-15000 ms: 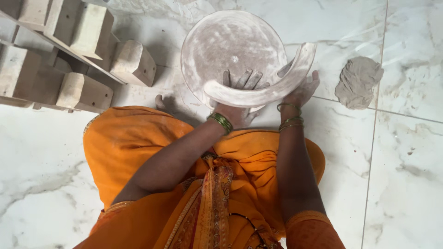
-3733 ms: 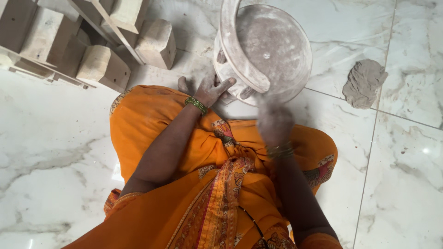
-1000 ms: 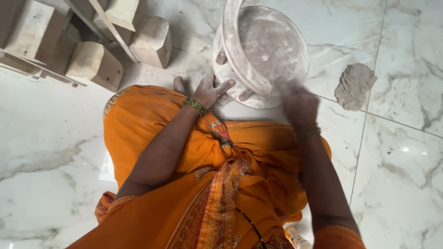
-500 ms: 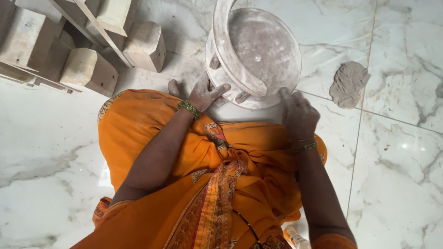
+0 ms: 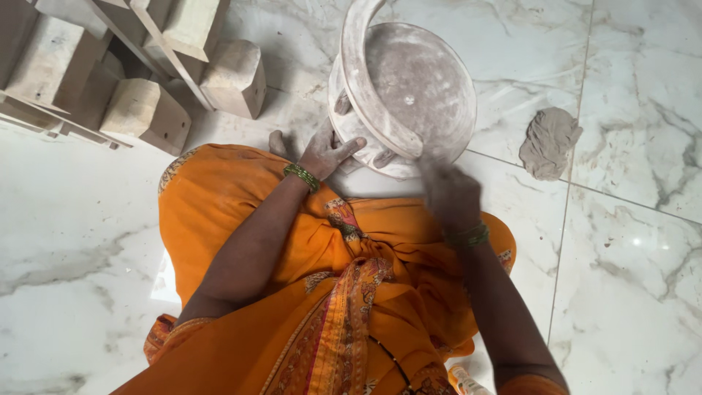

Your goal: The person sits on the floor with a plaster mold holding a clay form. They scrape the mold edge with a small scraper, spread and smooth wet clay slip over the mold surface by hand, rotate the mold, and repeatedly press and smooth the clay with their palms.

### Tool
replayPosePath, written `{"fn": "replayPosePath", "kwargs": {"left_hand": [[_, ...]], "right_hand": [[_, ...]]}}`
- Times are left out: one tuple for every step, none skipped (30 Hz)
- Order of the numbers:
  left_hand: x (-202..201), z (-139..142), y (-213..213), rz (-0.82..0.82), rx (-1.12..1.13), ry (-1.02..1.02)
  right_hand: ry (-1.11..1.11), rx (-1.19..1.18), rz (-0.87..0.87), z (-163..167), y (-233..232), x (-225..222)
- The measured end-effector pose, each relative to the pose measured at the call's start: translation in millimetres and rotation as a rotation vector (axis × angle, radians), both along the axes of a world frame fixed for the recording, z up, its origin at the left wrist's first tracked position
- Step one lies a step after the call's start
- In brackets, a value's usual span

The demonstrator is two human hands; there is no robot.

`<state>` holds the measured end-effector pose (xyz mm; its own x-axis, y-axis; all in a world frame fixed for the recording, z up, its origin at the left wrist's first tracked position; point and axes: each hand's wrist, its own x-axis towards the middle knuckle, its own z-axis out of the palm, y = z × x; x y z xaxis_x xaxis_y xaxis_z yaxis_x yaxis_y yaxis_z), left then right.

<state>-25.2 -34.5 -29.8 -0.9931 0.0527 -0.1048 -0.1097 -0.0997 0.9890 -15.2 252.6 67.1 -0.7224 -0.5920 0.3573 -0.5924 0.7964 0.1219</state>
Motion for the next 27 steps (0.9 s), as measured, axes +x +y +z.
{"fn": "replayPosePath", "kwargs": {"left_hand": [[0,0,0,0.001,-0.014,-0.002],[0,0,0,0.003,-0.028,-0.003],[0,-1,1,0.003,-0.040,-0.007],[1,-2,1,-0.002,0.018,0.015],[1,-2,2,-0.007,0.075,0.039],[1,-3,2,-0.010,0.132,0.068],[0,-3,3,-0.010,0.098,0.067],[0,-3,3,-0.008,0.063,0.067],[0,-3,2,-0.008,0.027,0.061],[0,-3,2,-0.011,0.049,0.079],[0,-3,1,-0.017,0.070,0.096],[-1,-3,1,-0.022,0.091,0.116],[-1,-4,0,-0.024,0.091,0.082],[0,-4,0,-0.026,0.090,0.045],[0,-5,0,-0.028,0.090,0.009],[0,-6,0,-0.019,0.063,0.005],[1,-7,0,-0.008,0.035,0.000],[1,-9,1,0.004,0.008,-0.006],[2,-10,1,0.008,0.026,0.000],[2,-12,2,0.011,0.043,0.007],[1,-13,1,0.011,0.059,0.016],[0,-14,0,0.017,-0.003,0.044],[-1,-14,-1,0.021,-0.066,0.072],[-2,-14,-2,0.024,-0.128,0.104],[-2,-12,-2,0.032,-0.229,0.012],[-1,-10,-3,0.039,-0.330,-0.079],[1,-8,-2,0.042,-0.433,-0.172]], "right_hand": [[0.041,-0.015,0.092,-2,-1,-1],[0.083,-0.029,0.186,-5,-1,-1],[0.069,0.019,0.074,-7,1,-4],[0.051,0.070,-0.041,-5,6,-12],[0.036,0.121,-0.156,-4,12,-19],[0.113,0.084,-0.162,-5,17,-25],[0.193,0.045,-0.163,-6,20,-33],[0.275,0.003,-0.160,-8,21,-41],[0.247,0.026,-0.144,-14,16,-49],[0.215,0.049,-0.133,-21,8,-53],[0.182,0.073,-0.125,-26,1,-53],[0.086,-0.024,-0.118,-33,-9,-48],[-0.008,-0.122,-0.108,-39,-21,-40],[-0.193,0.056,-0.181,-40,-27,-28],[-0.376,0.237,-0.251,-40,-33,-15],[-0.241,0.101,-0.106,-37,-35,-1],[-0.105,-0.033,0.043,-32,-36,16],[0.028,-0.167,0.193,-26,-35,29],[0.044,-0.169,0.230,-19,-31,32],[0.063,-0.173,0.266,-11,-23,33],[0.082,-0.177,0.300,-4,-15,31],[0.076,-0.161,0.175,0,-5,26],[0.069,-0.144,0.048,1,6,18],[0.015,-0.020,-0.163,0,17,5],[-0.037,0.105,-0.373,-2,30,-11],[-0.006,-0.157,-0.280,-6,44,-24],[0.027,-0.417,-0.181,-14,55,-35]]}}
